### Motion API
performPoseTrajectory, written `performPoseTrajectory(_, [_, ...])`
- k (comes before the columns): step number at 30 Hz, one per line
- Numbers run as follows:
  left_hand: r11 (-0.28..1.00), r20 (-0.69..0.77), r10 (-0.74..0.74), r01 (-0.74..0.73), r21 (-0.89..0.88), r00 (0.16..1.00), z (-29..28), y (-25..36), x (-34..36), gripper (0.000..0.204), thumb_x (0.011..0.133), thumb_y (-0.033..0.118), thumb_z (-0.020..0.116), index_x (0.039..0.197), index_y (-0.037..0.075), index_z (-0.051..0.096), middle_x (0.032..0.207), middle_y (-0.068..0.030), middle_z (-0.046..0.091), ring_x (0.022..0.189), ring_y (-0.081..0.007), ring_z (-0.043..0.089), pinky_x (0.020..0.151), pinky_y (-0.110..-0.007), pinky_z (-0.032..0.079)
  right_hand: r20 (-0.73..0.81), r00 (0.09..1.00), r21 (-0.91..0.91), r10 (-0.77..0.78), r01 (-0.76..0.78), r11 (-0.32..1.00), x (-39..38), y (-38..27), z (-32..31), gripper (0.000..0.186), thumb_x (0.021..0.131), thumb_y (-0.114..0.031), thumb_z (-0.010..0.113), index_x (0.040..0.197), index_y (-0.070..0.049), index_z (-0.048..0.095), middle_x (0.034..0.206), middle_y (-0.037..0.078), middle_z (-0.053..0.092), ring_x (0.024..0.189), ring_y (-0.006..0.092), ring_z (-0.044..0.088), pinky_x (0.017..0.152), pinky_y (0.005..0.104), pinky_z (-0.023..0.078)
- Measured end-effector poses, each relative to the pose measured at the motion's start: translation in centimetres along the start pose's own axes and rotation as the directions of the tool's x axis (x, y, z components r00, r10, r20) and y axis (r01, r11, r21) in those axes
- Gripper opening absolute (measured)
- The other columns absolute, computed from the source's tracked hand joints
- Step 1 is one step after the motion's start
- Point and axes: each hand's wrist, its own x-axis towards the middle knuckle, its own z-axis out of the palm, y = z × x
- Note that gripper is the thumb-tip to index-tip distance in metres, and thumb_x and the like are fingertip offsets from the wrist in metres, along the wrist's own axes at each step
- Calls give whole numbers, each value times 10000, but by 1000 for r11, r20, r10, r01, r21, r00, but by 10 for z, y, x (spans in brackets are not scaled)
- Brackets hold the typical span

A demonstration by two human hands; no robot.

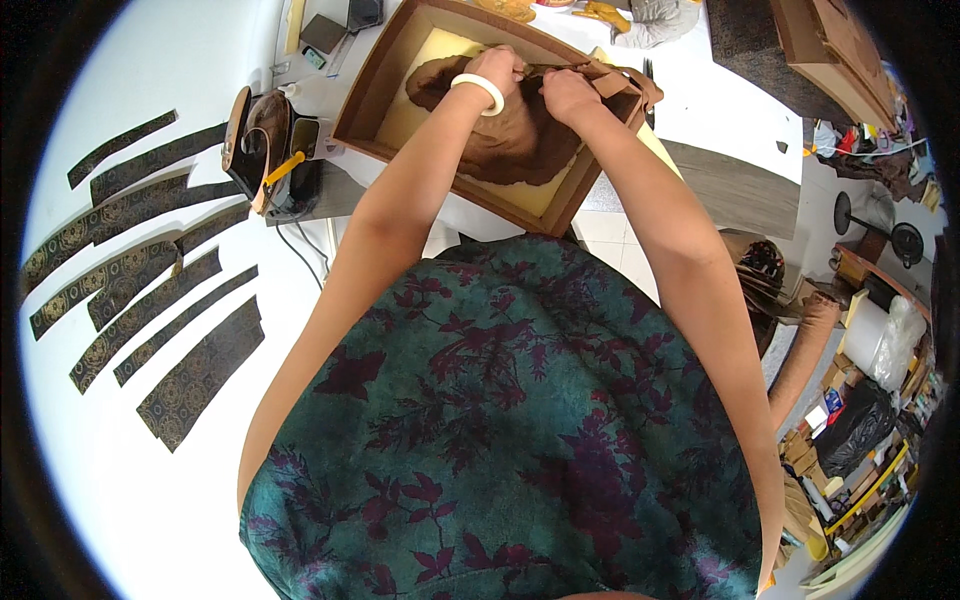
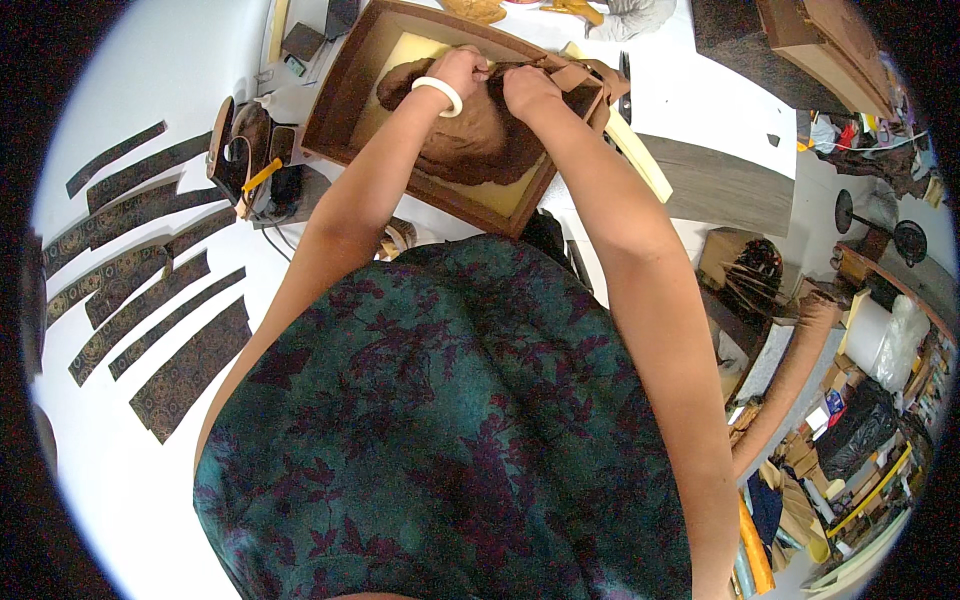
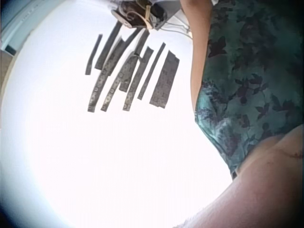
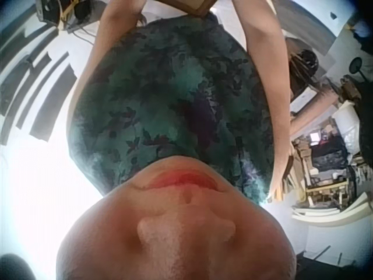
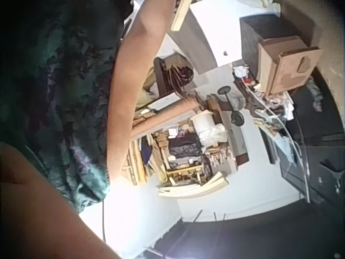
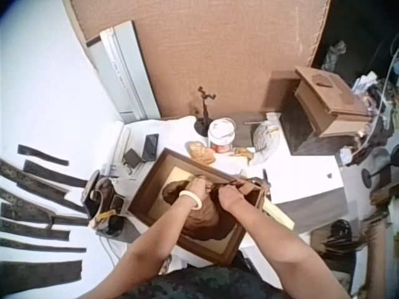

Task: The person uses pliers to remove staples from a brown fabric lining inside a wooden frame. They repeatedly reposition the fabric and pull out staples along the edges, then smooth the fabric back into place.

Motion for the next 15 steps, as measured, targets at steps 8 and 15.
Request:
performPoseTrajectory(8, [988, 76, -92, 100, -115, 993, 5, -10, 8, 165, 892, 157, 647, 958, 15, 699, 991, -207, 695, 975, -375, 655, 874, -435, 521, -40, 999, 49, -36, 38, 998, -2, 1, 3, 318, 962, -245, 572, 1056, 45, 662, 1038, 270, 678, 1067, 388, 638, 924, 463, 508])
performPoseTrajectory(15, [990, 171, -112, 126, -70, 979, -2, -16, 14, 205, 818, 155, 712, 974, 23, 723, 982, -194, 712, 946, -363, 672, 874, -397, 529, -26, 1000, 53, -4, 5, 999, -1, 6, 5, 311, 964, -252, 572, 1030, 27, 694, 1046, 264, 681, 1063, 388, 643, 926, 458, 511])
